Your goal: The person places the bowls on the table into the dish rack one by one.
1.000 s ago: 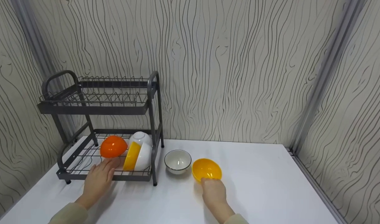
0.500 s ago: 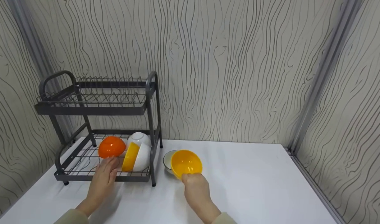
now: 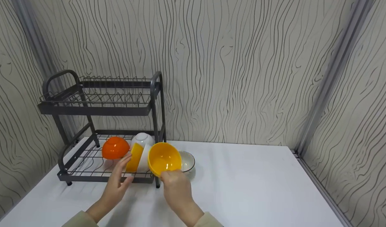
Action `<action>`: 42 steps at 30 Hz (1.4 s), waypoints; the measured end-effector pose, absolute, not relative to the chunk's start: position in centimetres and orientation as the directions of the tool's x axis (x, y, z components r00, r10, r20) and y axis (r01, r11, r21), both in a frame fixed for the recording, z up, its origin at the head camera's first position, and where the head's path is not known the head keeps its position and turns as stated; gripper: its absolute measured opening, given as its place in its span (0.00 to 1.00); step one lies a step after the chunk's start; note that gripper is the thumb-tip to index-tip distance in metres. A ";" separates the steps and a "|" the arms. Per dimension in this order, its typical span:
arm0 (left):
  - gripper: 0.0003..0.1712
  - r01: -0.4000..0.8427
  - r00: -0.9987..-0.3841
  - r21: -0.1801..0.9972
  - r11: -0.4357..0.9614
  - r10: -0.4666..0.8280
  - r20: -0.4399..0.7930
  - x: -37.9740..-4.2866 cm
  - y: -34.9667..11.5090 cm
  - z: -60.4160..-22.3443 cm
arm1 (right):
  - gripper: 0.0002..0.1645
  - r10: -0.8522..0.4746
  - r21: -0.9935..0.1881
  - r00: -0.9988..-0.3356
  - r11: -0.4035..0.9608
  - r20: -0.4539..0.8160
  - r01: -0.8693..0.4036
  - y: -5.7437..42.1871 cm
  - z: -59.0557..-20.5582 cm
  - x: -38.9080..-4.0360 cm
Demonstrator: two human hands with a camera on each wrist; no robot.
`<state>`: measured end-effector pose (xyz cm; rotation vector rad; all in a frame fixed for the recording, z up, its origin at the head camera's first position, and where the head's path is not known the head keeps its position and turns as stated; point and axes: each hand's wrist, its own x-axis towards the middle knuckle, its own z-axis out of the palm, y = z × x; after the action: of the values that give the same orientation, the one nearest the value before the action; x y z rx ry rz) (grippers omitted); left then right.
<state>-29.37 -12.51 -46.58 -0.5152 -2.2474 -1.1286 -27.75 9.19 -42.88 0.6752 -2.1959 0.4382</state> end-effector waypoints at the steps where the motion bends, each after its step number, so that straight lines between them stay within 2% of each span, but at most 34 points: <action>1: 0.34 0.567 -0.779 0.631 0.530 0.096 0.619 -29.3 -12.2 -46.5 | 0.07 -0.328 -0.090 -0.537 0.787 0.777 -0.610 8.8 -42.8 -27.6; 5: 0.38 0.547 -0.835 0.776 0.314 0.138 0.533 -29.0 -11.3 -46.1 | 0.09 -0.349 -0.042 -0.443 0.745 0.826 -0.666 7.7 -42.9 -27.1; 8: 0.38 0.468 -0.876 0.878 0.098 0.177 0.448 -28.6 -10.9 -45.8 | 0.09 -0.373 0.006 -0.381 0.721 0.846 -0.693 7.1 -43.0 -26.8; 12: 0.40 0.371 -0.901 0.921 -0.123 0.192 0.389 -28.2 -10.6 -45.2 | 0.09 -0.398 0.069 -0.304 0.695 0.865 -0.715 6.6 -43.1 -26.7; 17: 0.39 0.322 -0.928 0.927 -0.193 0.128 0.349 -28.0 -10.5 -44.6 | 0.11 -0.419 0.143 -0.223 0.682 0.880 -0.717 6.1 -43.4 -26.8; 20: 0.38 0.268 -0.953 0.951 -0.156 0.099 0.285 -27.8 -10.5 -44.4 | 0.11 -0.436 0.164 -0.217 0.682 0.873 -0.713 5.9 -43.6 -26.8; 30: 0.42 0.043 -0.989 0.991 -0.124 0.136 0.060 -27.5 -11.3 -43.9 | 0.08 -0.503 0.186 -0.288 0.697 0.815 -0.692 6.3 -44.5 -27.2; 36: 0.43 -0.050 -0.994 0.940 -0.337 0.105 -0.015 -27.5 -11.2 -44.1 | 0.11 -0.485 0.165 -0.297 0.703 0.823 -0.691 6.1 -44.4 -27.4; 39: 0.44 -0.075 -0.996 0.879 -0.472 0.085 -0.039 -27.6 -11.2 -44.2 | 0.21 -0.418 0.067 -0.341 0.708 0.842 -0.703 6.1 -44.3 -27.4; 42: 0.43 -0.096 -0.994 0.811 -0.577 0.090 -0.053 -27.7 -11.4 -44.3 | 0.33 -0.297 -0.152 -0.474 0.696 0.829 -0.702 6.2 -44.3 -27.2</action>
<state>-27.66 -11.39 -44.33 0.0096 -1.4848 -2.8869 -27.18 6.23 -44.32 0.7626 -2.0688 0.6154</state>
